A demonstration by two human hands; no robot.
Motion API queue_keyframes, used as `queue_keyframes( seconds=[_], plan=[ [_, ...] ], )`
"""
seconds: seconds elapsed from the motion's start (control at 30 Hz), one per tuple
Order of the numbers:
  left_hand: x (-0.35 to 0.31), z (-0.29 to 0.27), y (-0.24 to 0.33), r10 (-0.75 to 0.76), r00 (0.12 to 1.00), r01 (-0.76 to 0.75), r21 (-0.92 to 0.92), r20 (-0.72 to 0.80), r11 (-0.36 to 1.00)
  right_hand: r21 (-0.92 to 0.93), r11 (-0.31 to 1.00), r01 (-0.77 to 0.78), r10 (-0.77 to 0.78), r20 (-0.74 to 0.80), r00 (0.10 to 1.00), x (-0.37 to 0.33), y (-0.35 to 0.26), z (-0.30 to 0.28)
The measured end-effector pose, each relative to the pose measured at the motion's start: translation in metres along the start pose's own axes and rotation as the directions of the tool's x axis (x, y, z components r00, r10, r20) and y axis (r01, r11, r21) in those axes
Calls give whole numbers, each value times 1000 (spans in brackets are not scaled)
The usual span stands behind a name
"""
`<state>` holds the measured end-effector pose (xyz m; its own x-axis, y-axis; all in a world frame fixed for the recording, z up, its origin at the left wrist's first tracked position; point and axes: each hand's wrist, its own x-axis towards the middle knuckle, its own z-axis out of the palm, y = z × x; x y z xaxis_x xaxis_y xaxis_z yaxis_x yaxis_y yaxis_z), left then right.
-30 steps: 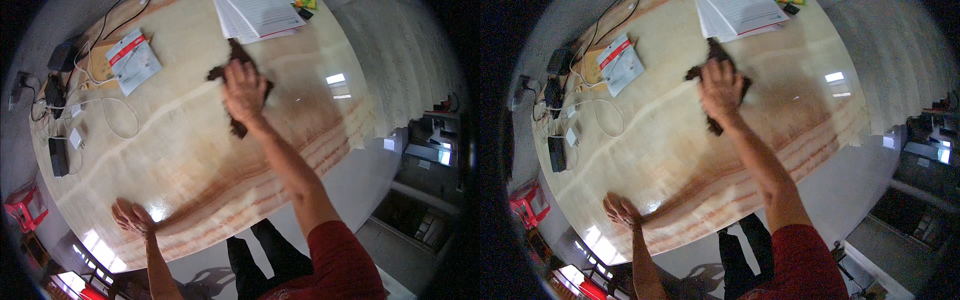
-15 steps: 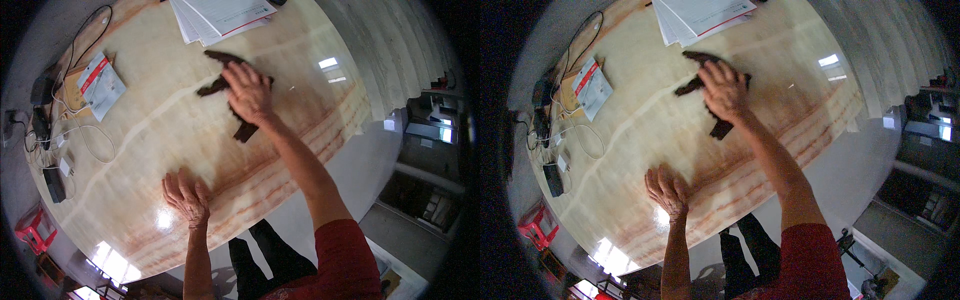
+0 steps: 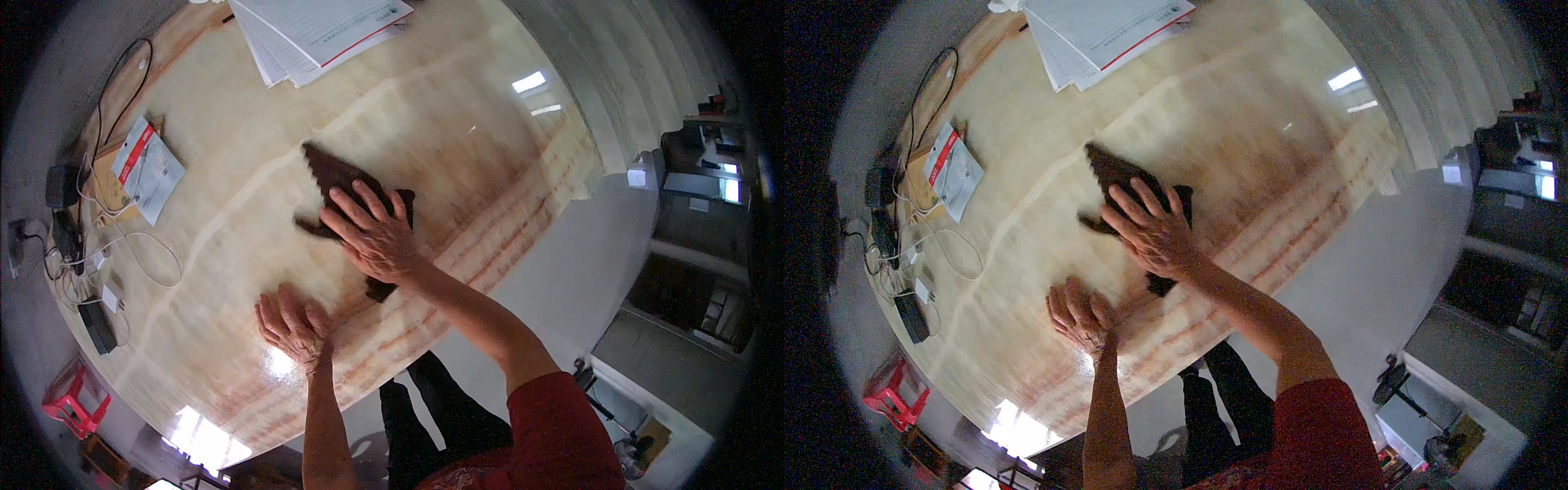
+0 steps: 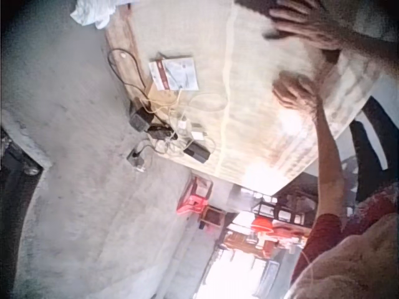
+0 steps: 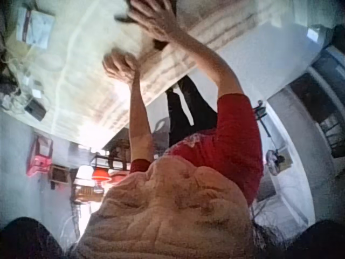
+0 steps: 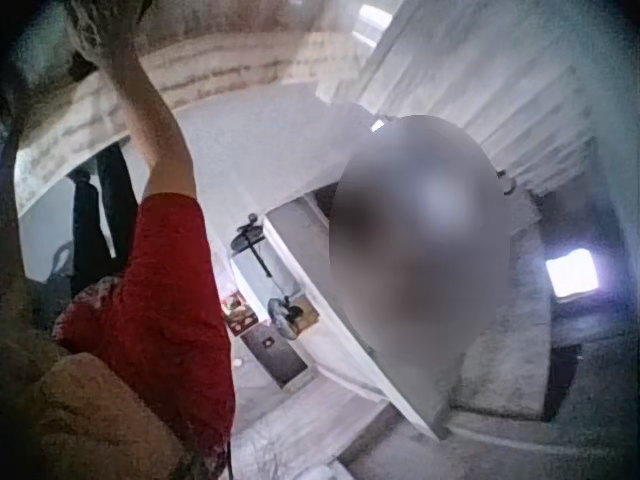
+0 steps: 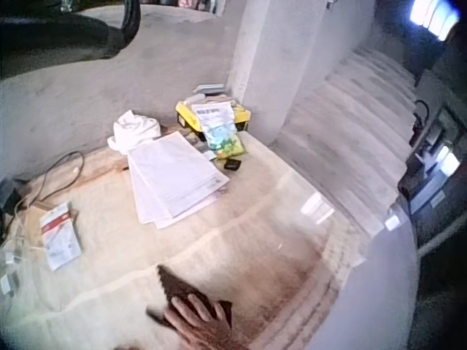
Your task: The person wipes a light-colored countertop with a dark cloth, then moves to a wooden dining table to wipe it with a white cloth. They return to the countertop and wipe several small items including a snack bag, a phone, and a hairbrush before placing them back.
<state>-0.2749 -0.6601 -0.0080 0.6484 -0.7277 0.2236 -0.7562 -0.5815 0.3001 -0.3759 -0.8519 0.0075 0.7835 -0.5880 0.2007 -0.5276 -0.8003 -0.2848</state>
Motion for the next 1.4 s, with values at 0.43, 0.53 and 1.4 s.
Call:
queue_keyframes(
  seconds=[0.43,0.53,1.4],
  plan=[
    [-4,4,7,15,1000,-15,-4,-10,1000,-350,598,-720,602,-397,693,-25,109,-15],
    [-5,3,1,-13,1000,13,15,-18,1000,-293,765,-574,487,-320,813,-35,21,1],
    [-4,6,6,70,995,-69,24,-72,997,-359,469,-807,711,-388,586,-159,239,-82]
  ],
)
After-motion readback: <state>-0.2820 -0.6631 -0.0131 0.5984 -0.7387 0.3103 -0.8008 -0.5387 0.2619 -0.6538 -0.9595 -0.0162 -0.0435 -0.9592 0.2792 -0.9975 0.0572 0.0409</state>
